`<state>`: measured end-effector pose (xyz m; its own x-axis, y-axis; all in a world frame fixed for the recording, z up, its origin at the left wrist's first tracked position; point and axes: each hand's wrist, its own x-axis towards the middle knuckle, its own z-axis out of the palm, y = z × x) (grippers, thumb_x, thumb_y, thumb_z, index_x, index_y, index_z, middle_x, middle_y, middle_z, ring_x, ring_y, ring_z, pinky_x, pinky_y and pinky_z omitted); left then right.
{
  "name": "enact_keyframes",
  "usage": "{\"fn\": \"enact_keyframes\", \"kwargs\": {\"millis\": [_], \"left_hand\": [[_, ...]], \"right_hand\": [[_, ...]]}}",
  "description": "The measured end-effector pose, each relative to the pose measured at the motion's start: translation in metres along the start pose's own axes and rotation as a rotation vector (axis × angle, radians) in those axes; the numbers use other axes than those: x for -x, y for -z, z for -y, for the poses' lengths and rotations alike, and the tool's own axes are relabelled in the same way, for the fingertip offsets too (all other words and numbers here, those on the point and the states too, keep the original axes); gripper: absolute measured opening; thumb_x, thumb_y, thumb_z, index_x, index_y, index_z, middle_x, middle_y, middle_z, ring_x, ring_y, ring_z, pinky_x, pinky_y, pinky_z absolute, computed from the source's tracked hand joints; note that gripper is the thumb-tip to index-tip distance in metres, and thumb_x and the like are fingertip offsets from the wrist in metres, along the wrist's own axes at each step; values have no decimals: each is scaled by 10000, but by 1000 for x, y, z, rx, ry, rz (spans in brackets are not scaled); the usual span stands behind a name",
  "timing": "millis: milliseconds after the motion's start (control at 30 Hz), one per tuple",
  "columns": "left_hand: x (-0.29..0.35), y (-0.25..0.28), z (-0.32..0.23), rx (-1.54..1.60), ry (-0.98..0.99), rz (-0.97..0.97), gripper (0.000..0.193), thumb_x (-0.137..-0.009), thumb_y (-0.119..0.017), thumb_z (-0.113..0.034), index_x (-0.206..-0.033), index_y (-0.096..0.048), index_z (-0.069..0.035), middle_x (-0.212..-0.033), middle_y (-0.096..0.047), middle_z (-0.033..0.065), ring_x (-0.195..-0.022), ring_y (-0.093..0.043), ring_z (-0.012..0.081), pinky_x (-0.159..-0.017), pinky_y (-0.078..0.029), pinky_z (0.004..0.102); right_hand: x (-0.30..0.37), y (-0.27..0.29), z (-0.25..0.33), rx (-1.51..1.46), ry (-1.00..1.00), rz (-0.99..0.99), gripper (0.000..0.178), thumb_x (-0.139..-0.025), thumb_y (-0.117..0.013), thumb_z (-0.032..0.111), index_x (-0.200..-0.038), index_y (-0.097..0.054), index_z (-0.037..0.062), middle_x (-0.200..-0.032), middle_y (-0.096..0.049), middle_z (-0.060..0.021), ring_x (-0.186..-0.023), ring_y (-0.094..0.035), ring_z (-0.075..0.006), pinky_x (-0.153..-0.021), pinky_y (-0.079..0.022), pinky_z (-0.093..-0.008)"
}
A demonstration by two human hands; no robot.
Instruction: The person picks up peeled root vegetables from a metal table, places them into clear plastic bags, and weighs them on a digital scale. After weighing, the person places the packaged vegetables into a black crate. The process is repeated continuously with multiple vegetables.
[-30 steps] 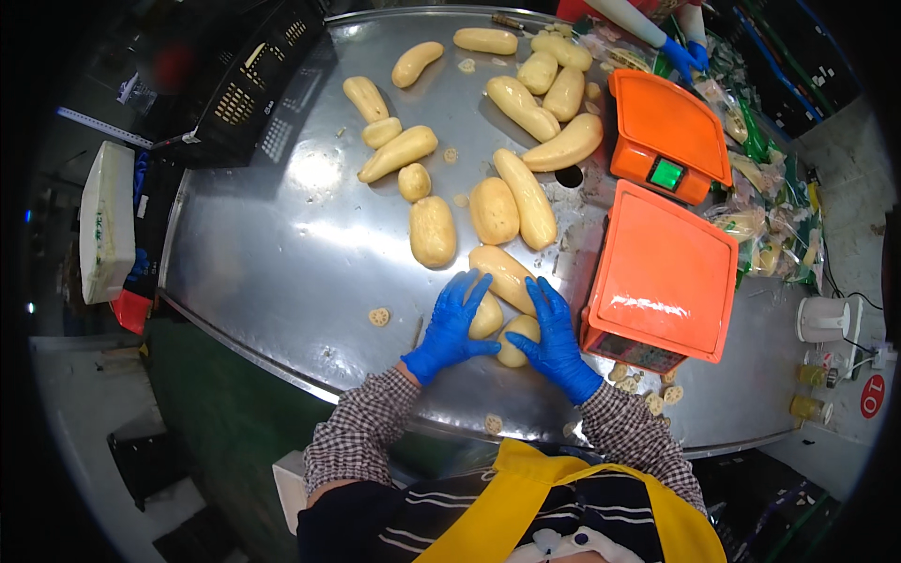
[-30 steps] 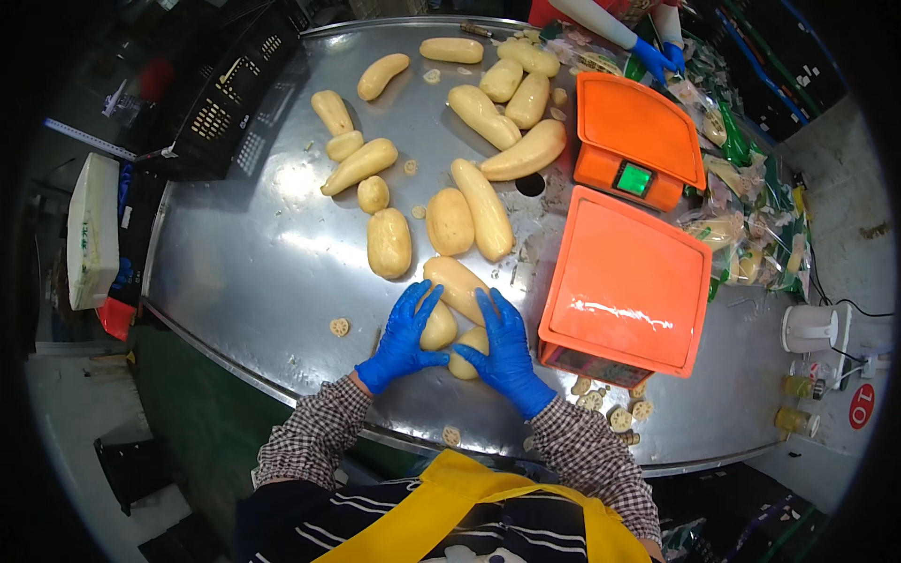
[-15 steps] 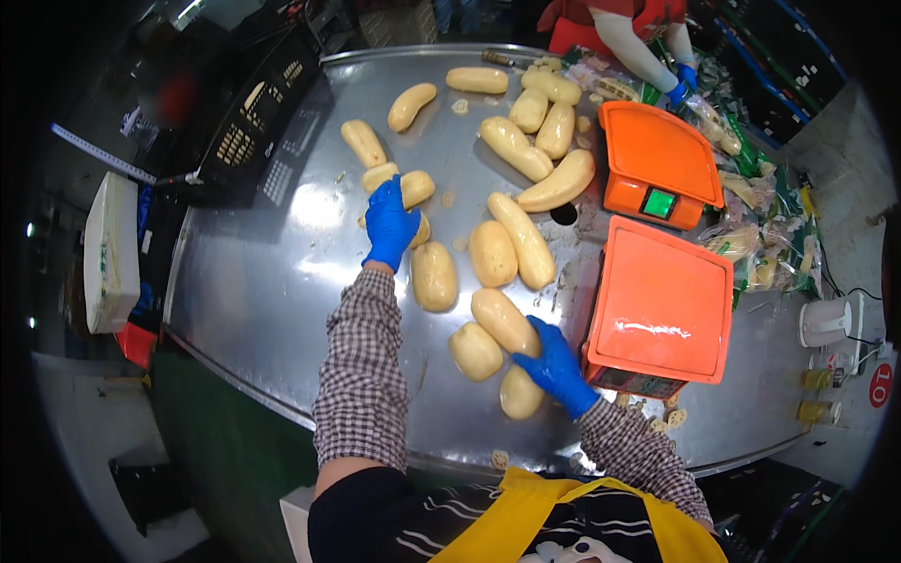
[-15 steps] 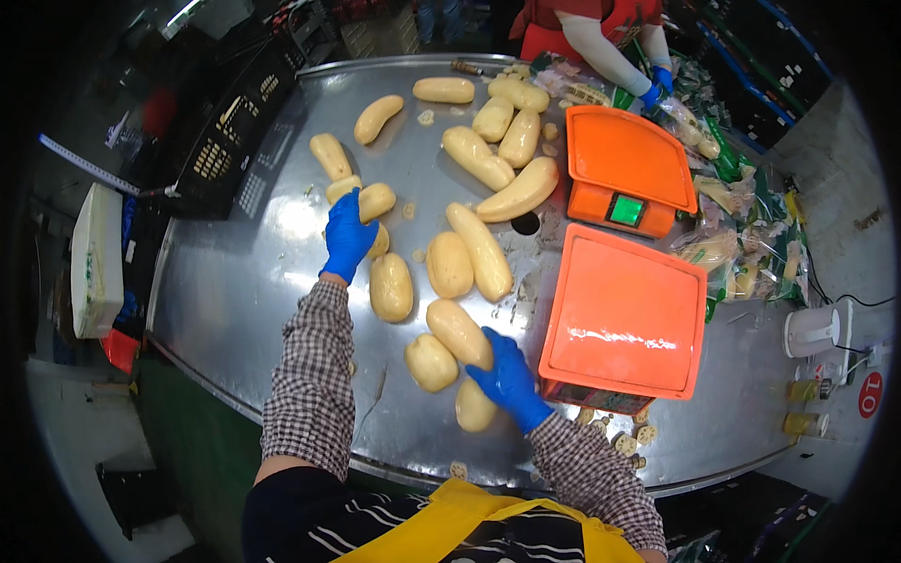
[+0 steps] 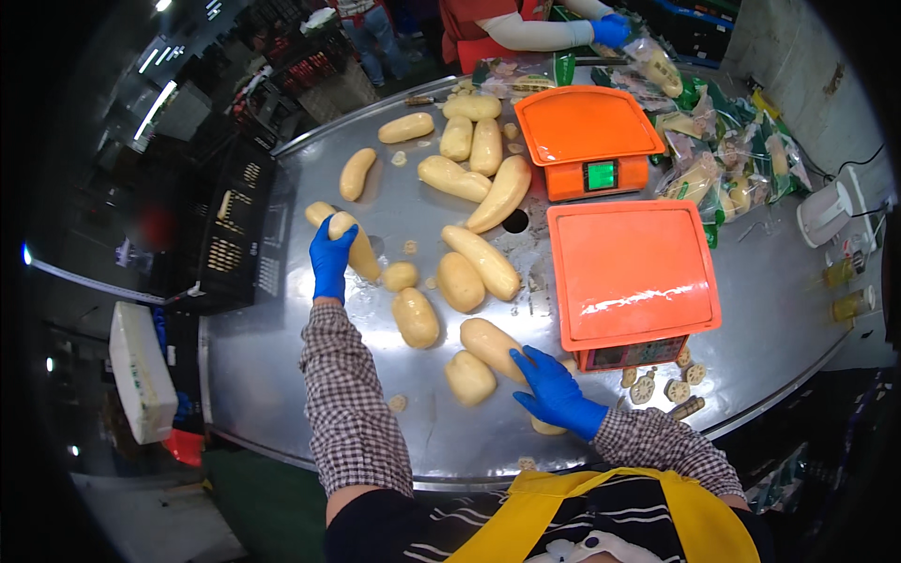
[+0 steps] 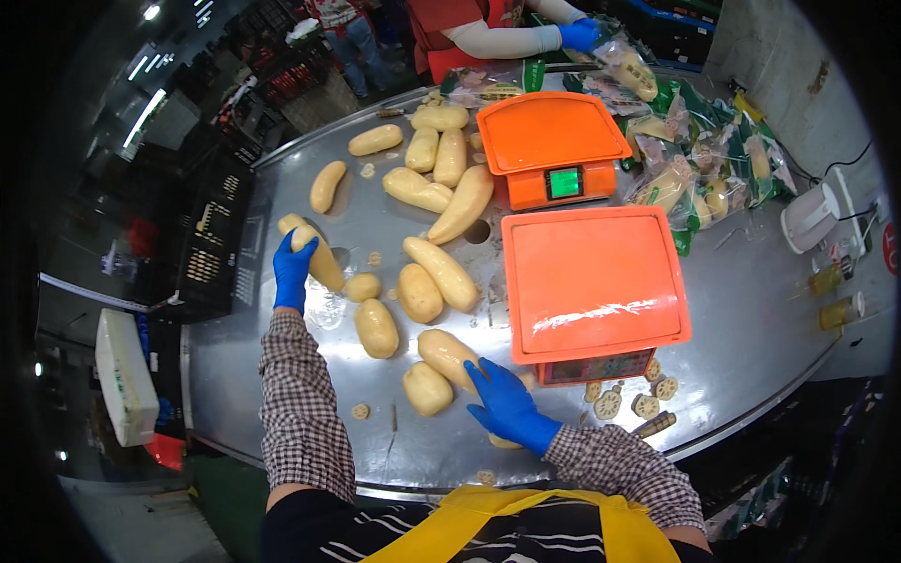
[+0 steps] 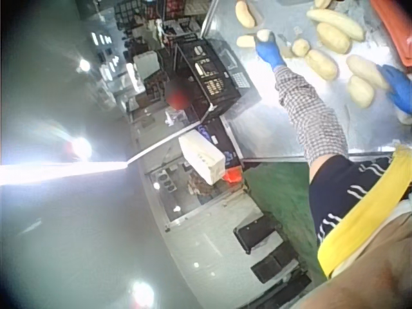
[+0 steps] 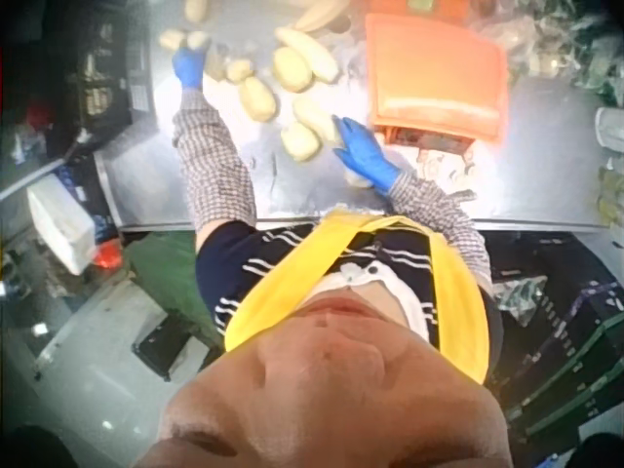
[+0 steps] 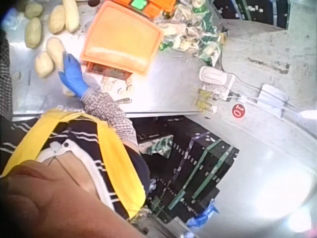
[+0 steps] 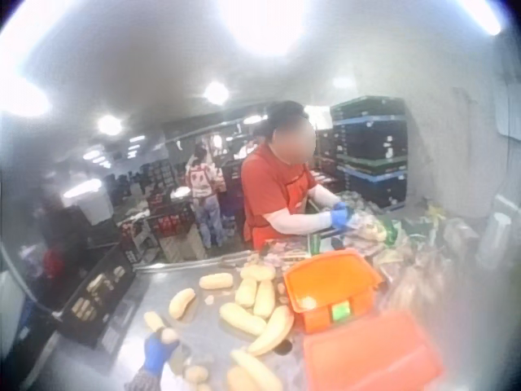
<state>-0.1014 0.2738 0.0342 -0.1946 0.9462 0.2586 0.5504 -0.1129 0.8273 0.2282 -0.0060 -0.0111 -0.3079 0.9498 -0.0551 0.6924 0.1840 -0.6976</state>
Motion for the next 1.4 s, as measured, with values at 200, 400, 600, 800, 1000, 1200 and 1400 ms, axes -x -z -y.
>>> {"fn": "enact_keyframes", "kwargs": {"millis": [200,400,600,800,1000,1200,1400], "left_hand": [[53,54,-96,930,112,234,447,-838,-518,-208,-1211,-415,18,-1163,-503,144,-1058,-512,241,-897,-421,355],[134,9,-184,1070,87,587,728,-793,-546,-447,-1311,-286,-7,-1291,-395,147,-1187,-397,261,-997,-315,383],[210,-105,-258,854,78,652,408,-810,-572,-165,-1163,-478,18,-1064,-559,102,-962,-551,183,-833,-445,274],[275,-177,-326,659,85,812,378,-863,-527,-193,-1185,-465,-5,-1081,-546,86,-925,-564,174,-679,-510,278],[342,-256,-381,718,154,1029,354,-884,-503,-232,-1164,-501,-14,-1106,-545,86,-919,-544,151,-706,-479,254],[376,-310,-382,697,170,960,370,-891,-485,-266,-1165,-486,-17,-1046,-572,83,-885,-561,143,-698,-491,257],[385,-307,-369,843,438,953,381,-901,-444,-345,-1103,-501,-26,-907,-600,69,-755,-589,126,-610,-505,235]], "right_hand": [[15,34,39,-185,307,-185,635,-747,-621,186,-1299,-328,72,-1208,-419,-203,-1075,-440,-357,-908,-374,-403],[26,91,64,-362,268,-440,723,-738,-645,243,-1339,-272,93,-1296,-328,-206,-1154,-388,-351,-947,-349,-408],[70,134,35,74,142,-698,798,-701,-666,251,-1363,-235,141,-1336,-279,-199,-1162,-378,-359,-938,-359,-414],[118,144,-37,-399,41,-900,700,-730,-595,83,-1337,-249,36,-1285,-380,-173,-1177,-404,-297,-962,-342,-357],[196,188,-100,-1591,20,-766,674,-655,-535,23,-1287,-304,-5,-1155,-493,-122,-1064,-496,-201,-882,-423,-283],[239,196,-144,-1855,133,-559,645,-669,-516,33,-1278,-311,-24,-1161,-490,-162,-994,-550,-255,-853,-456,-313],[248,206,-135,-2240,118,-286,603,-744,-471,76,-1298,-262,-38,-1216,-435,-228,-1098,-475,-355,-915,-419,-410]]}}
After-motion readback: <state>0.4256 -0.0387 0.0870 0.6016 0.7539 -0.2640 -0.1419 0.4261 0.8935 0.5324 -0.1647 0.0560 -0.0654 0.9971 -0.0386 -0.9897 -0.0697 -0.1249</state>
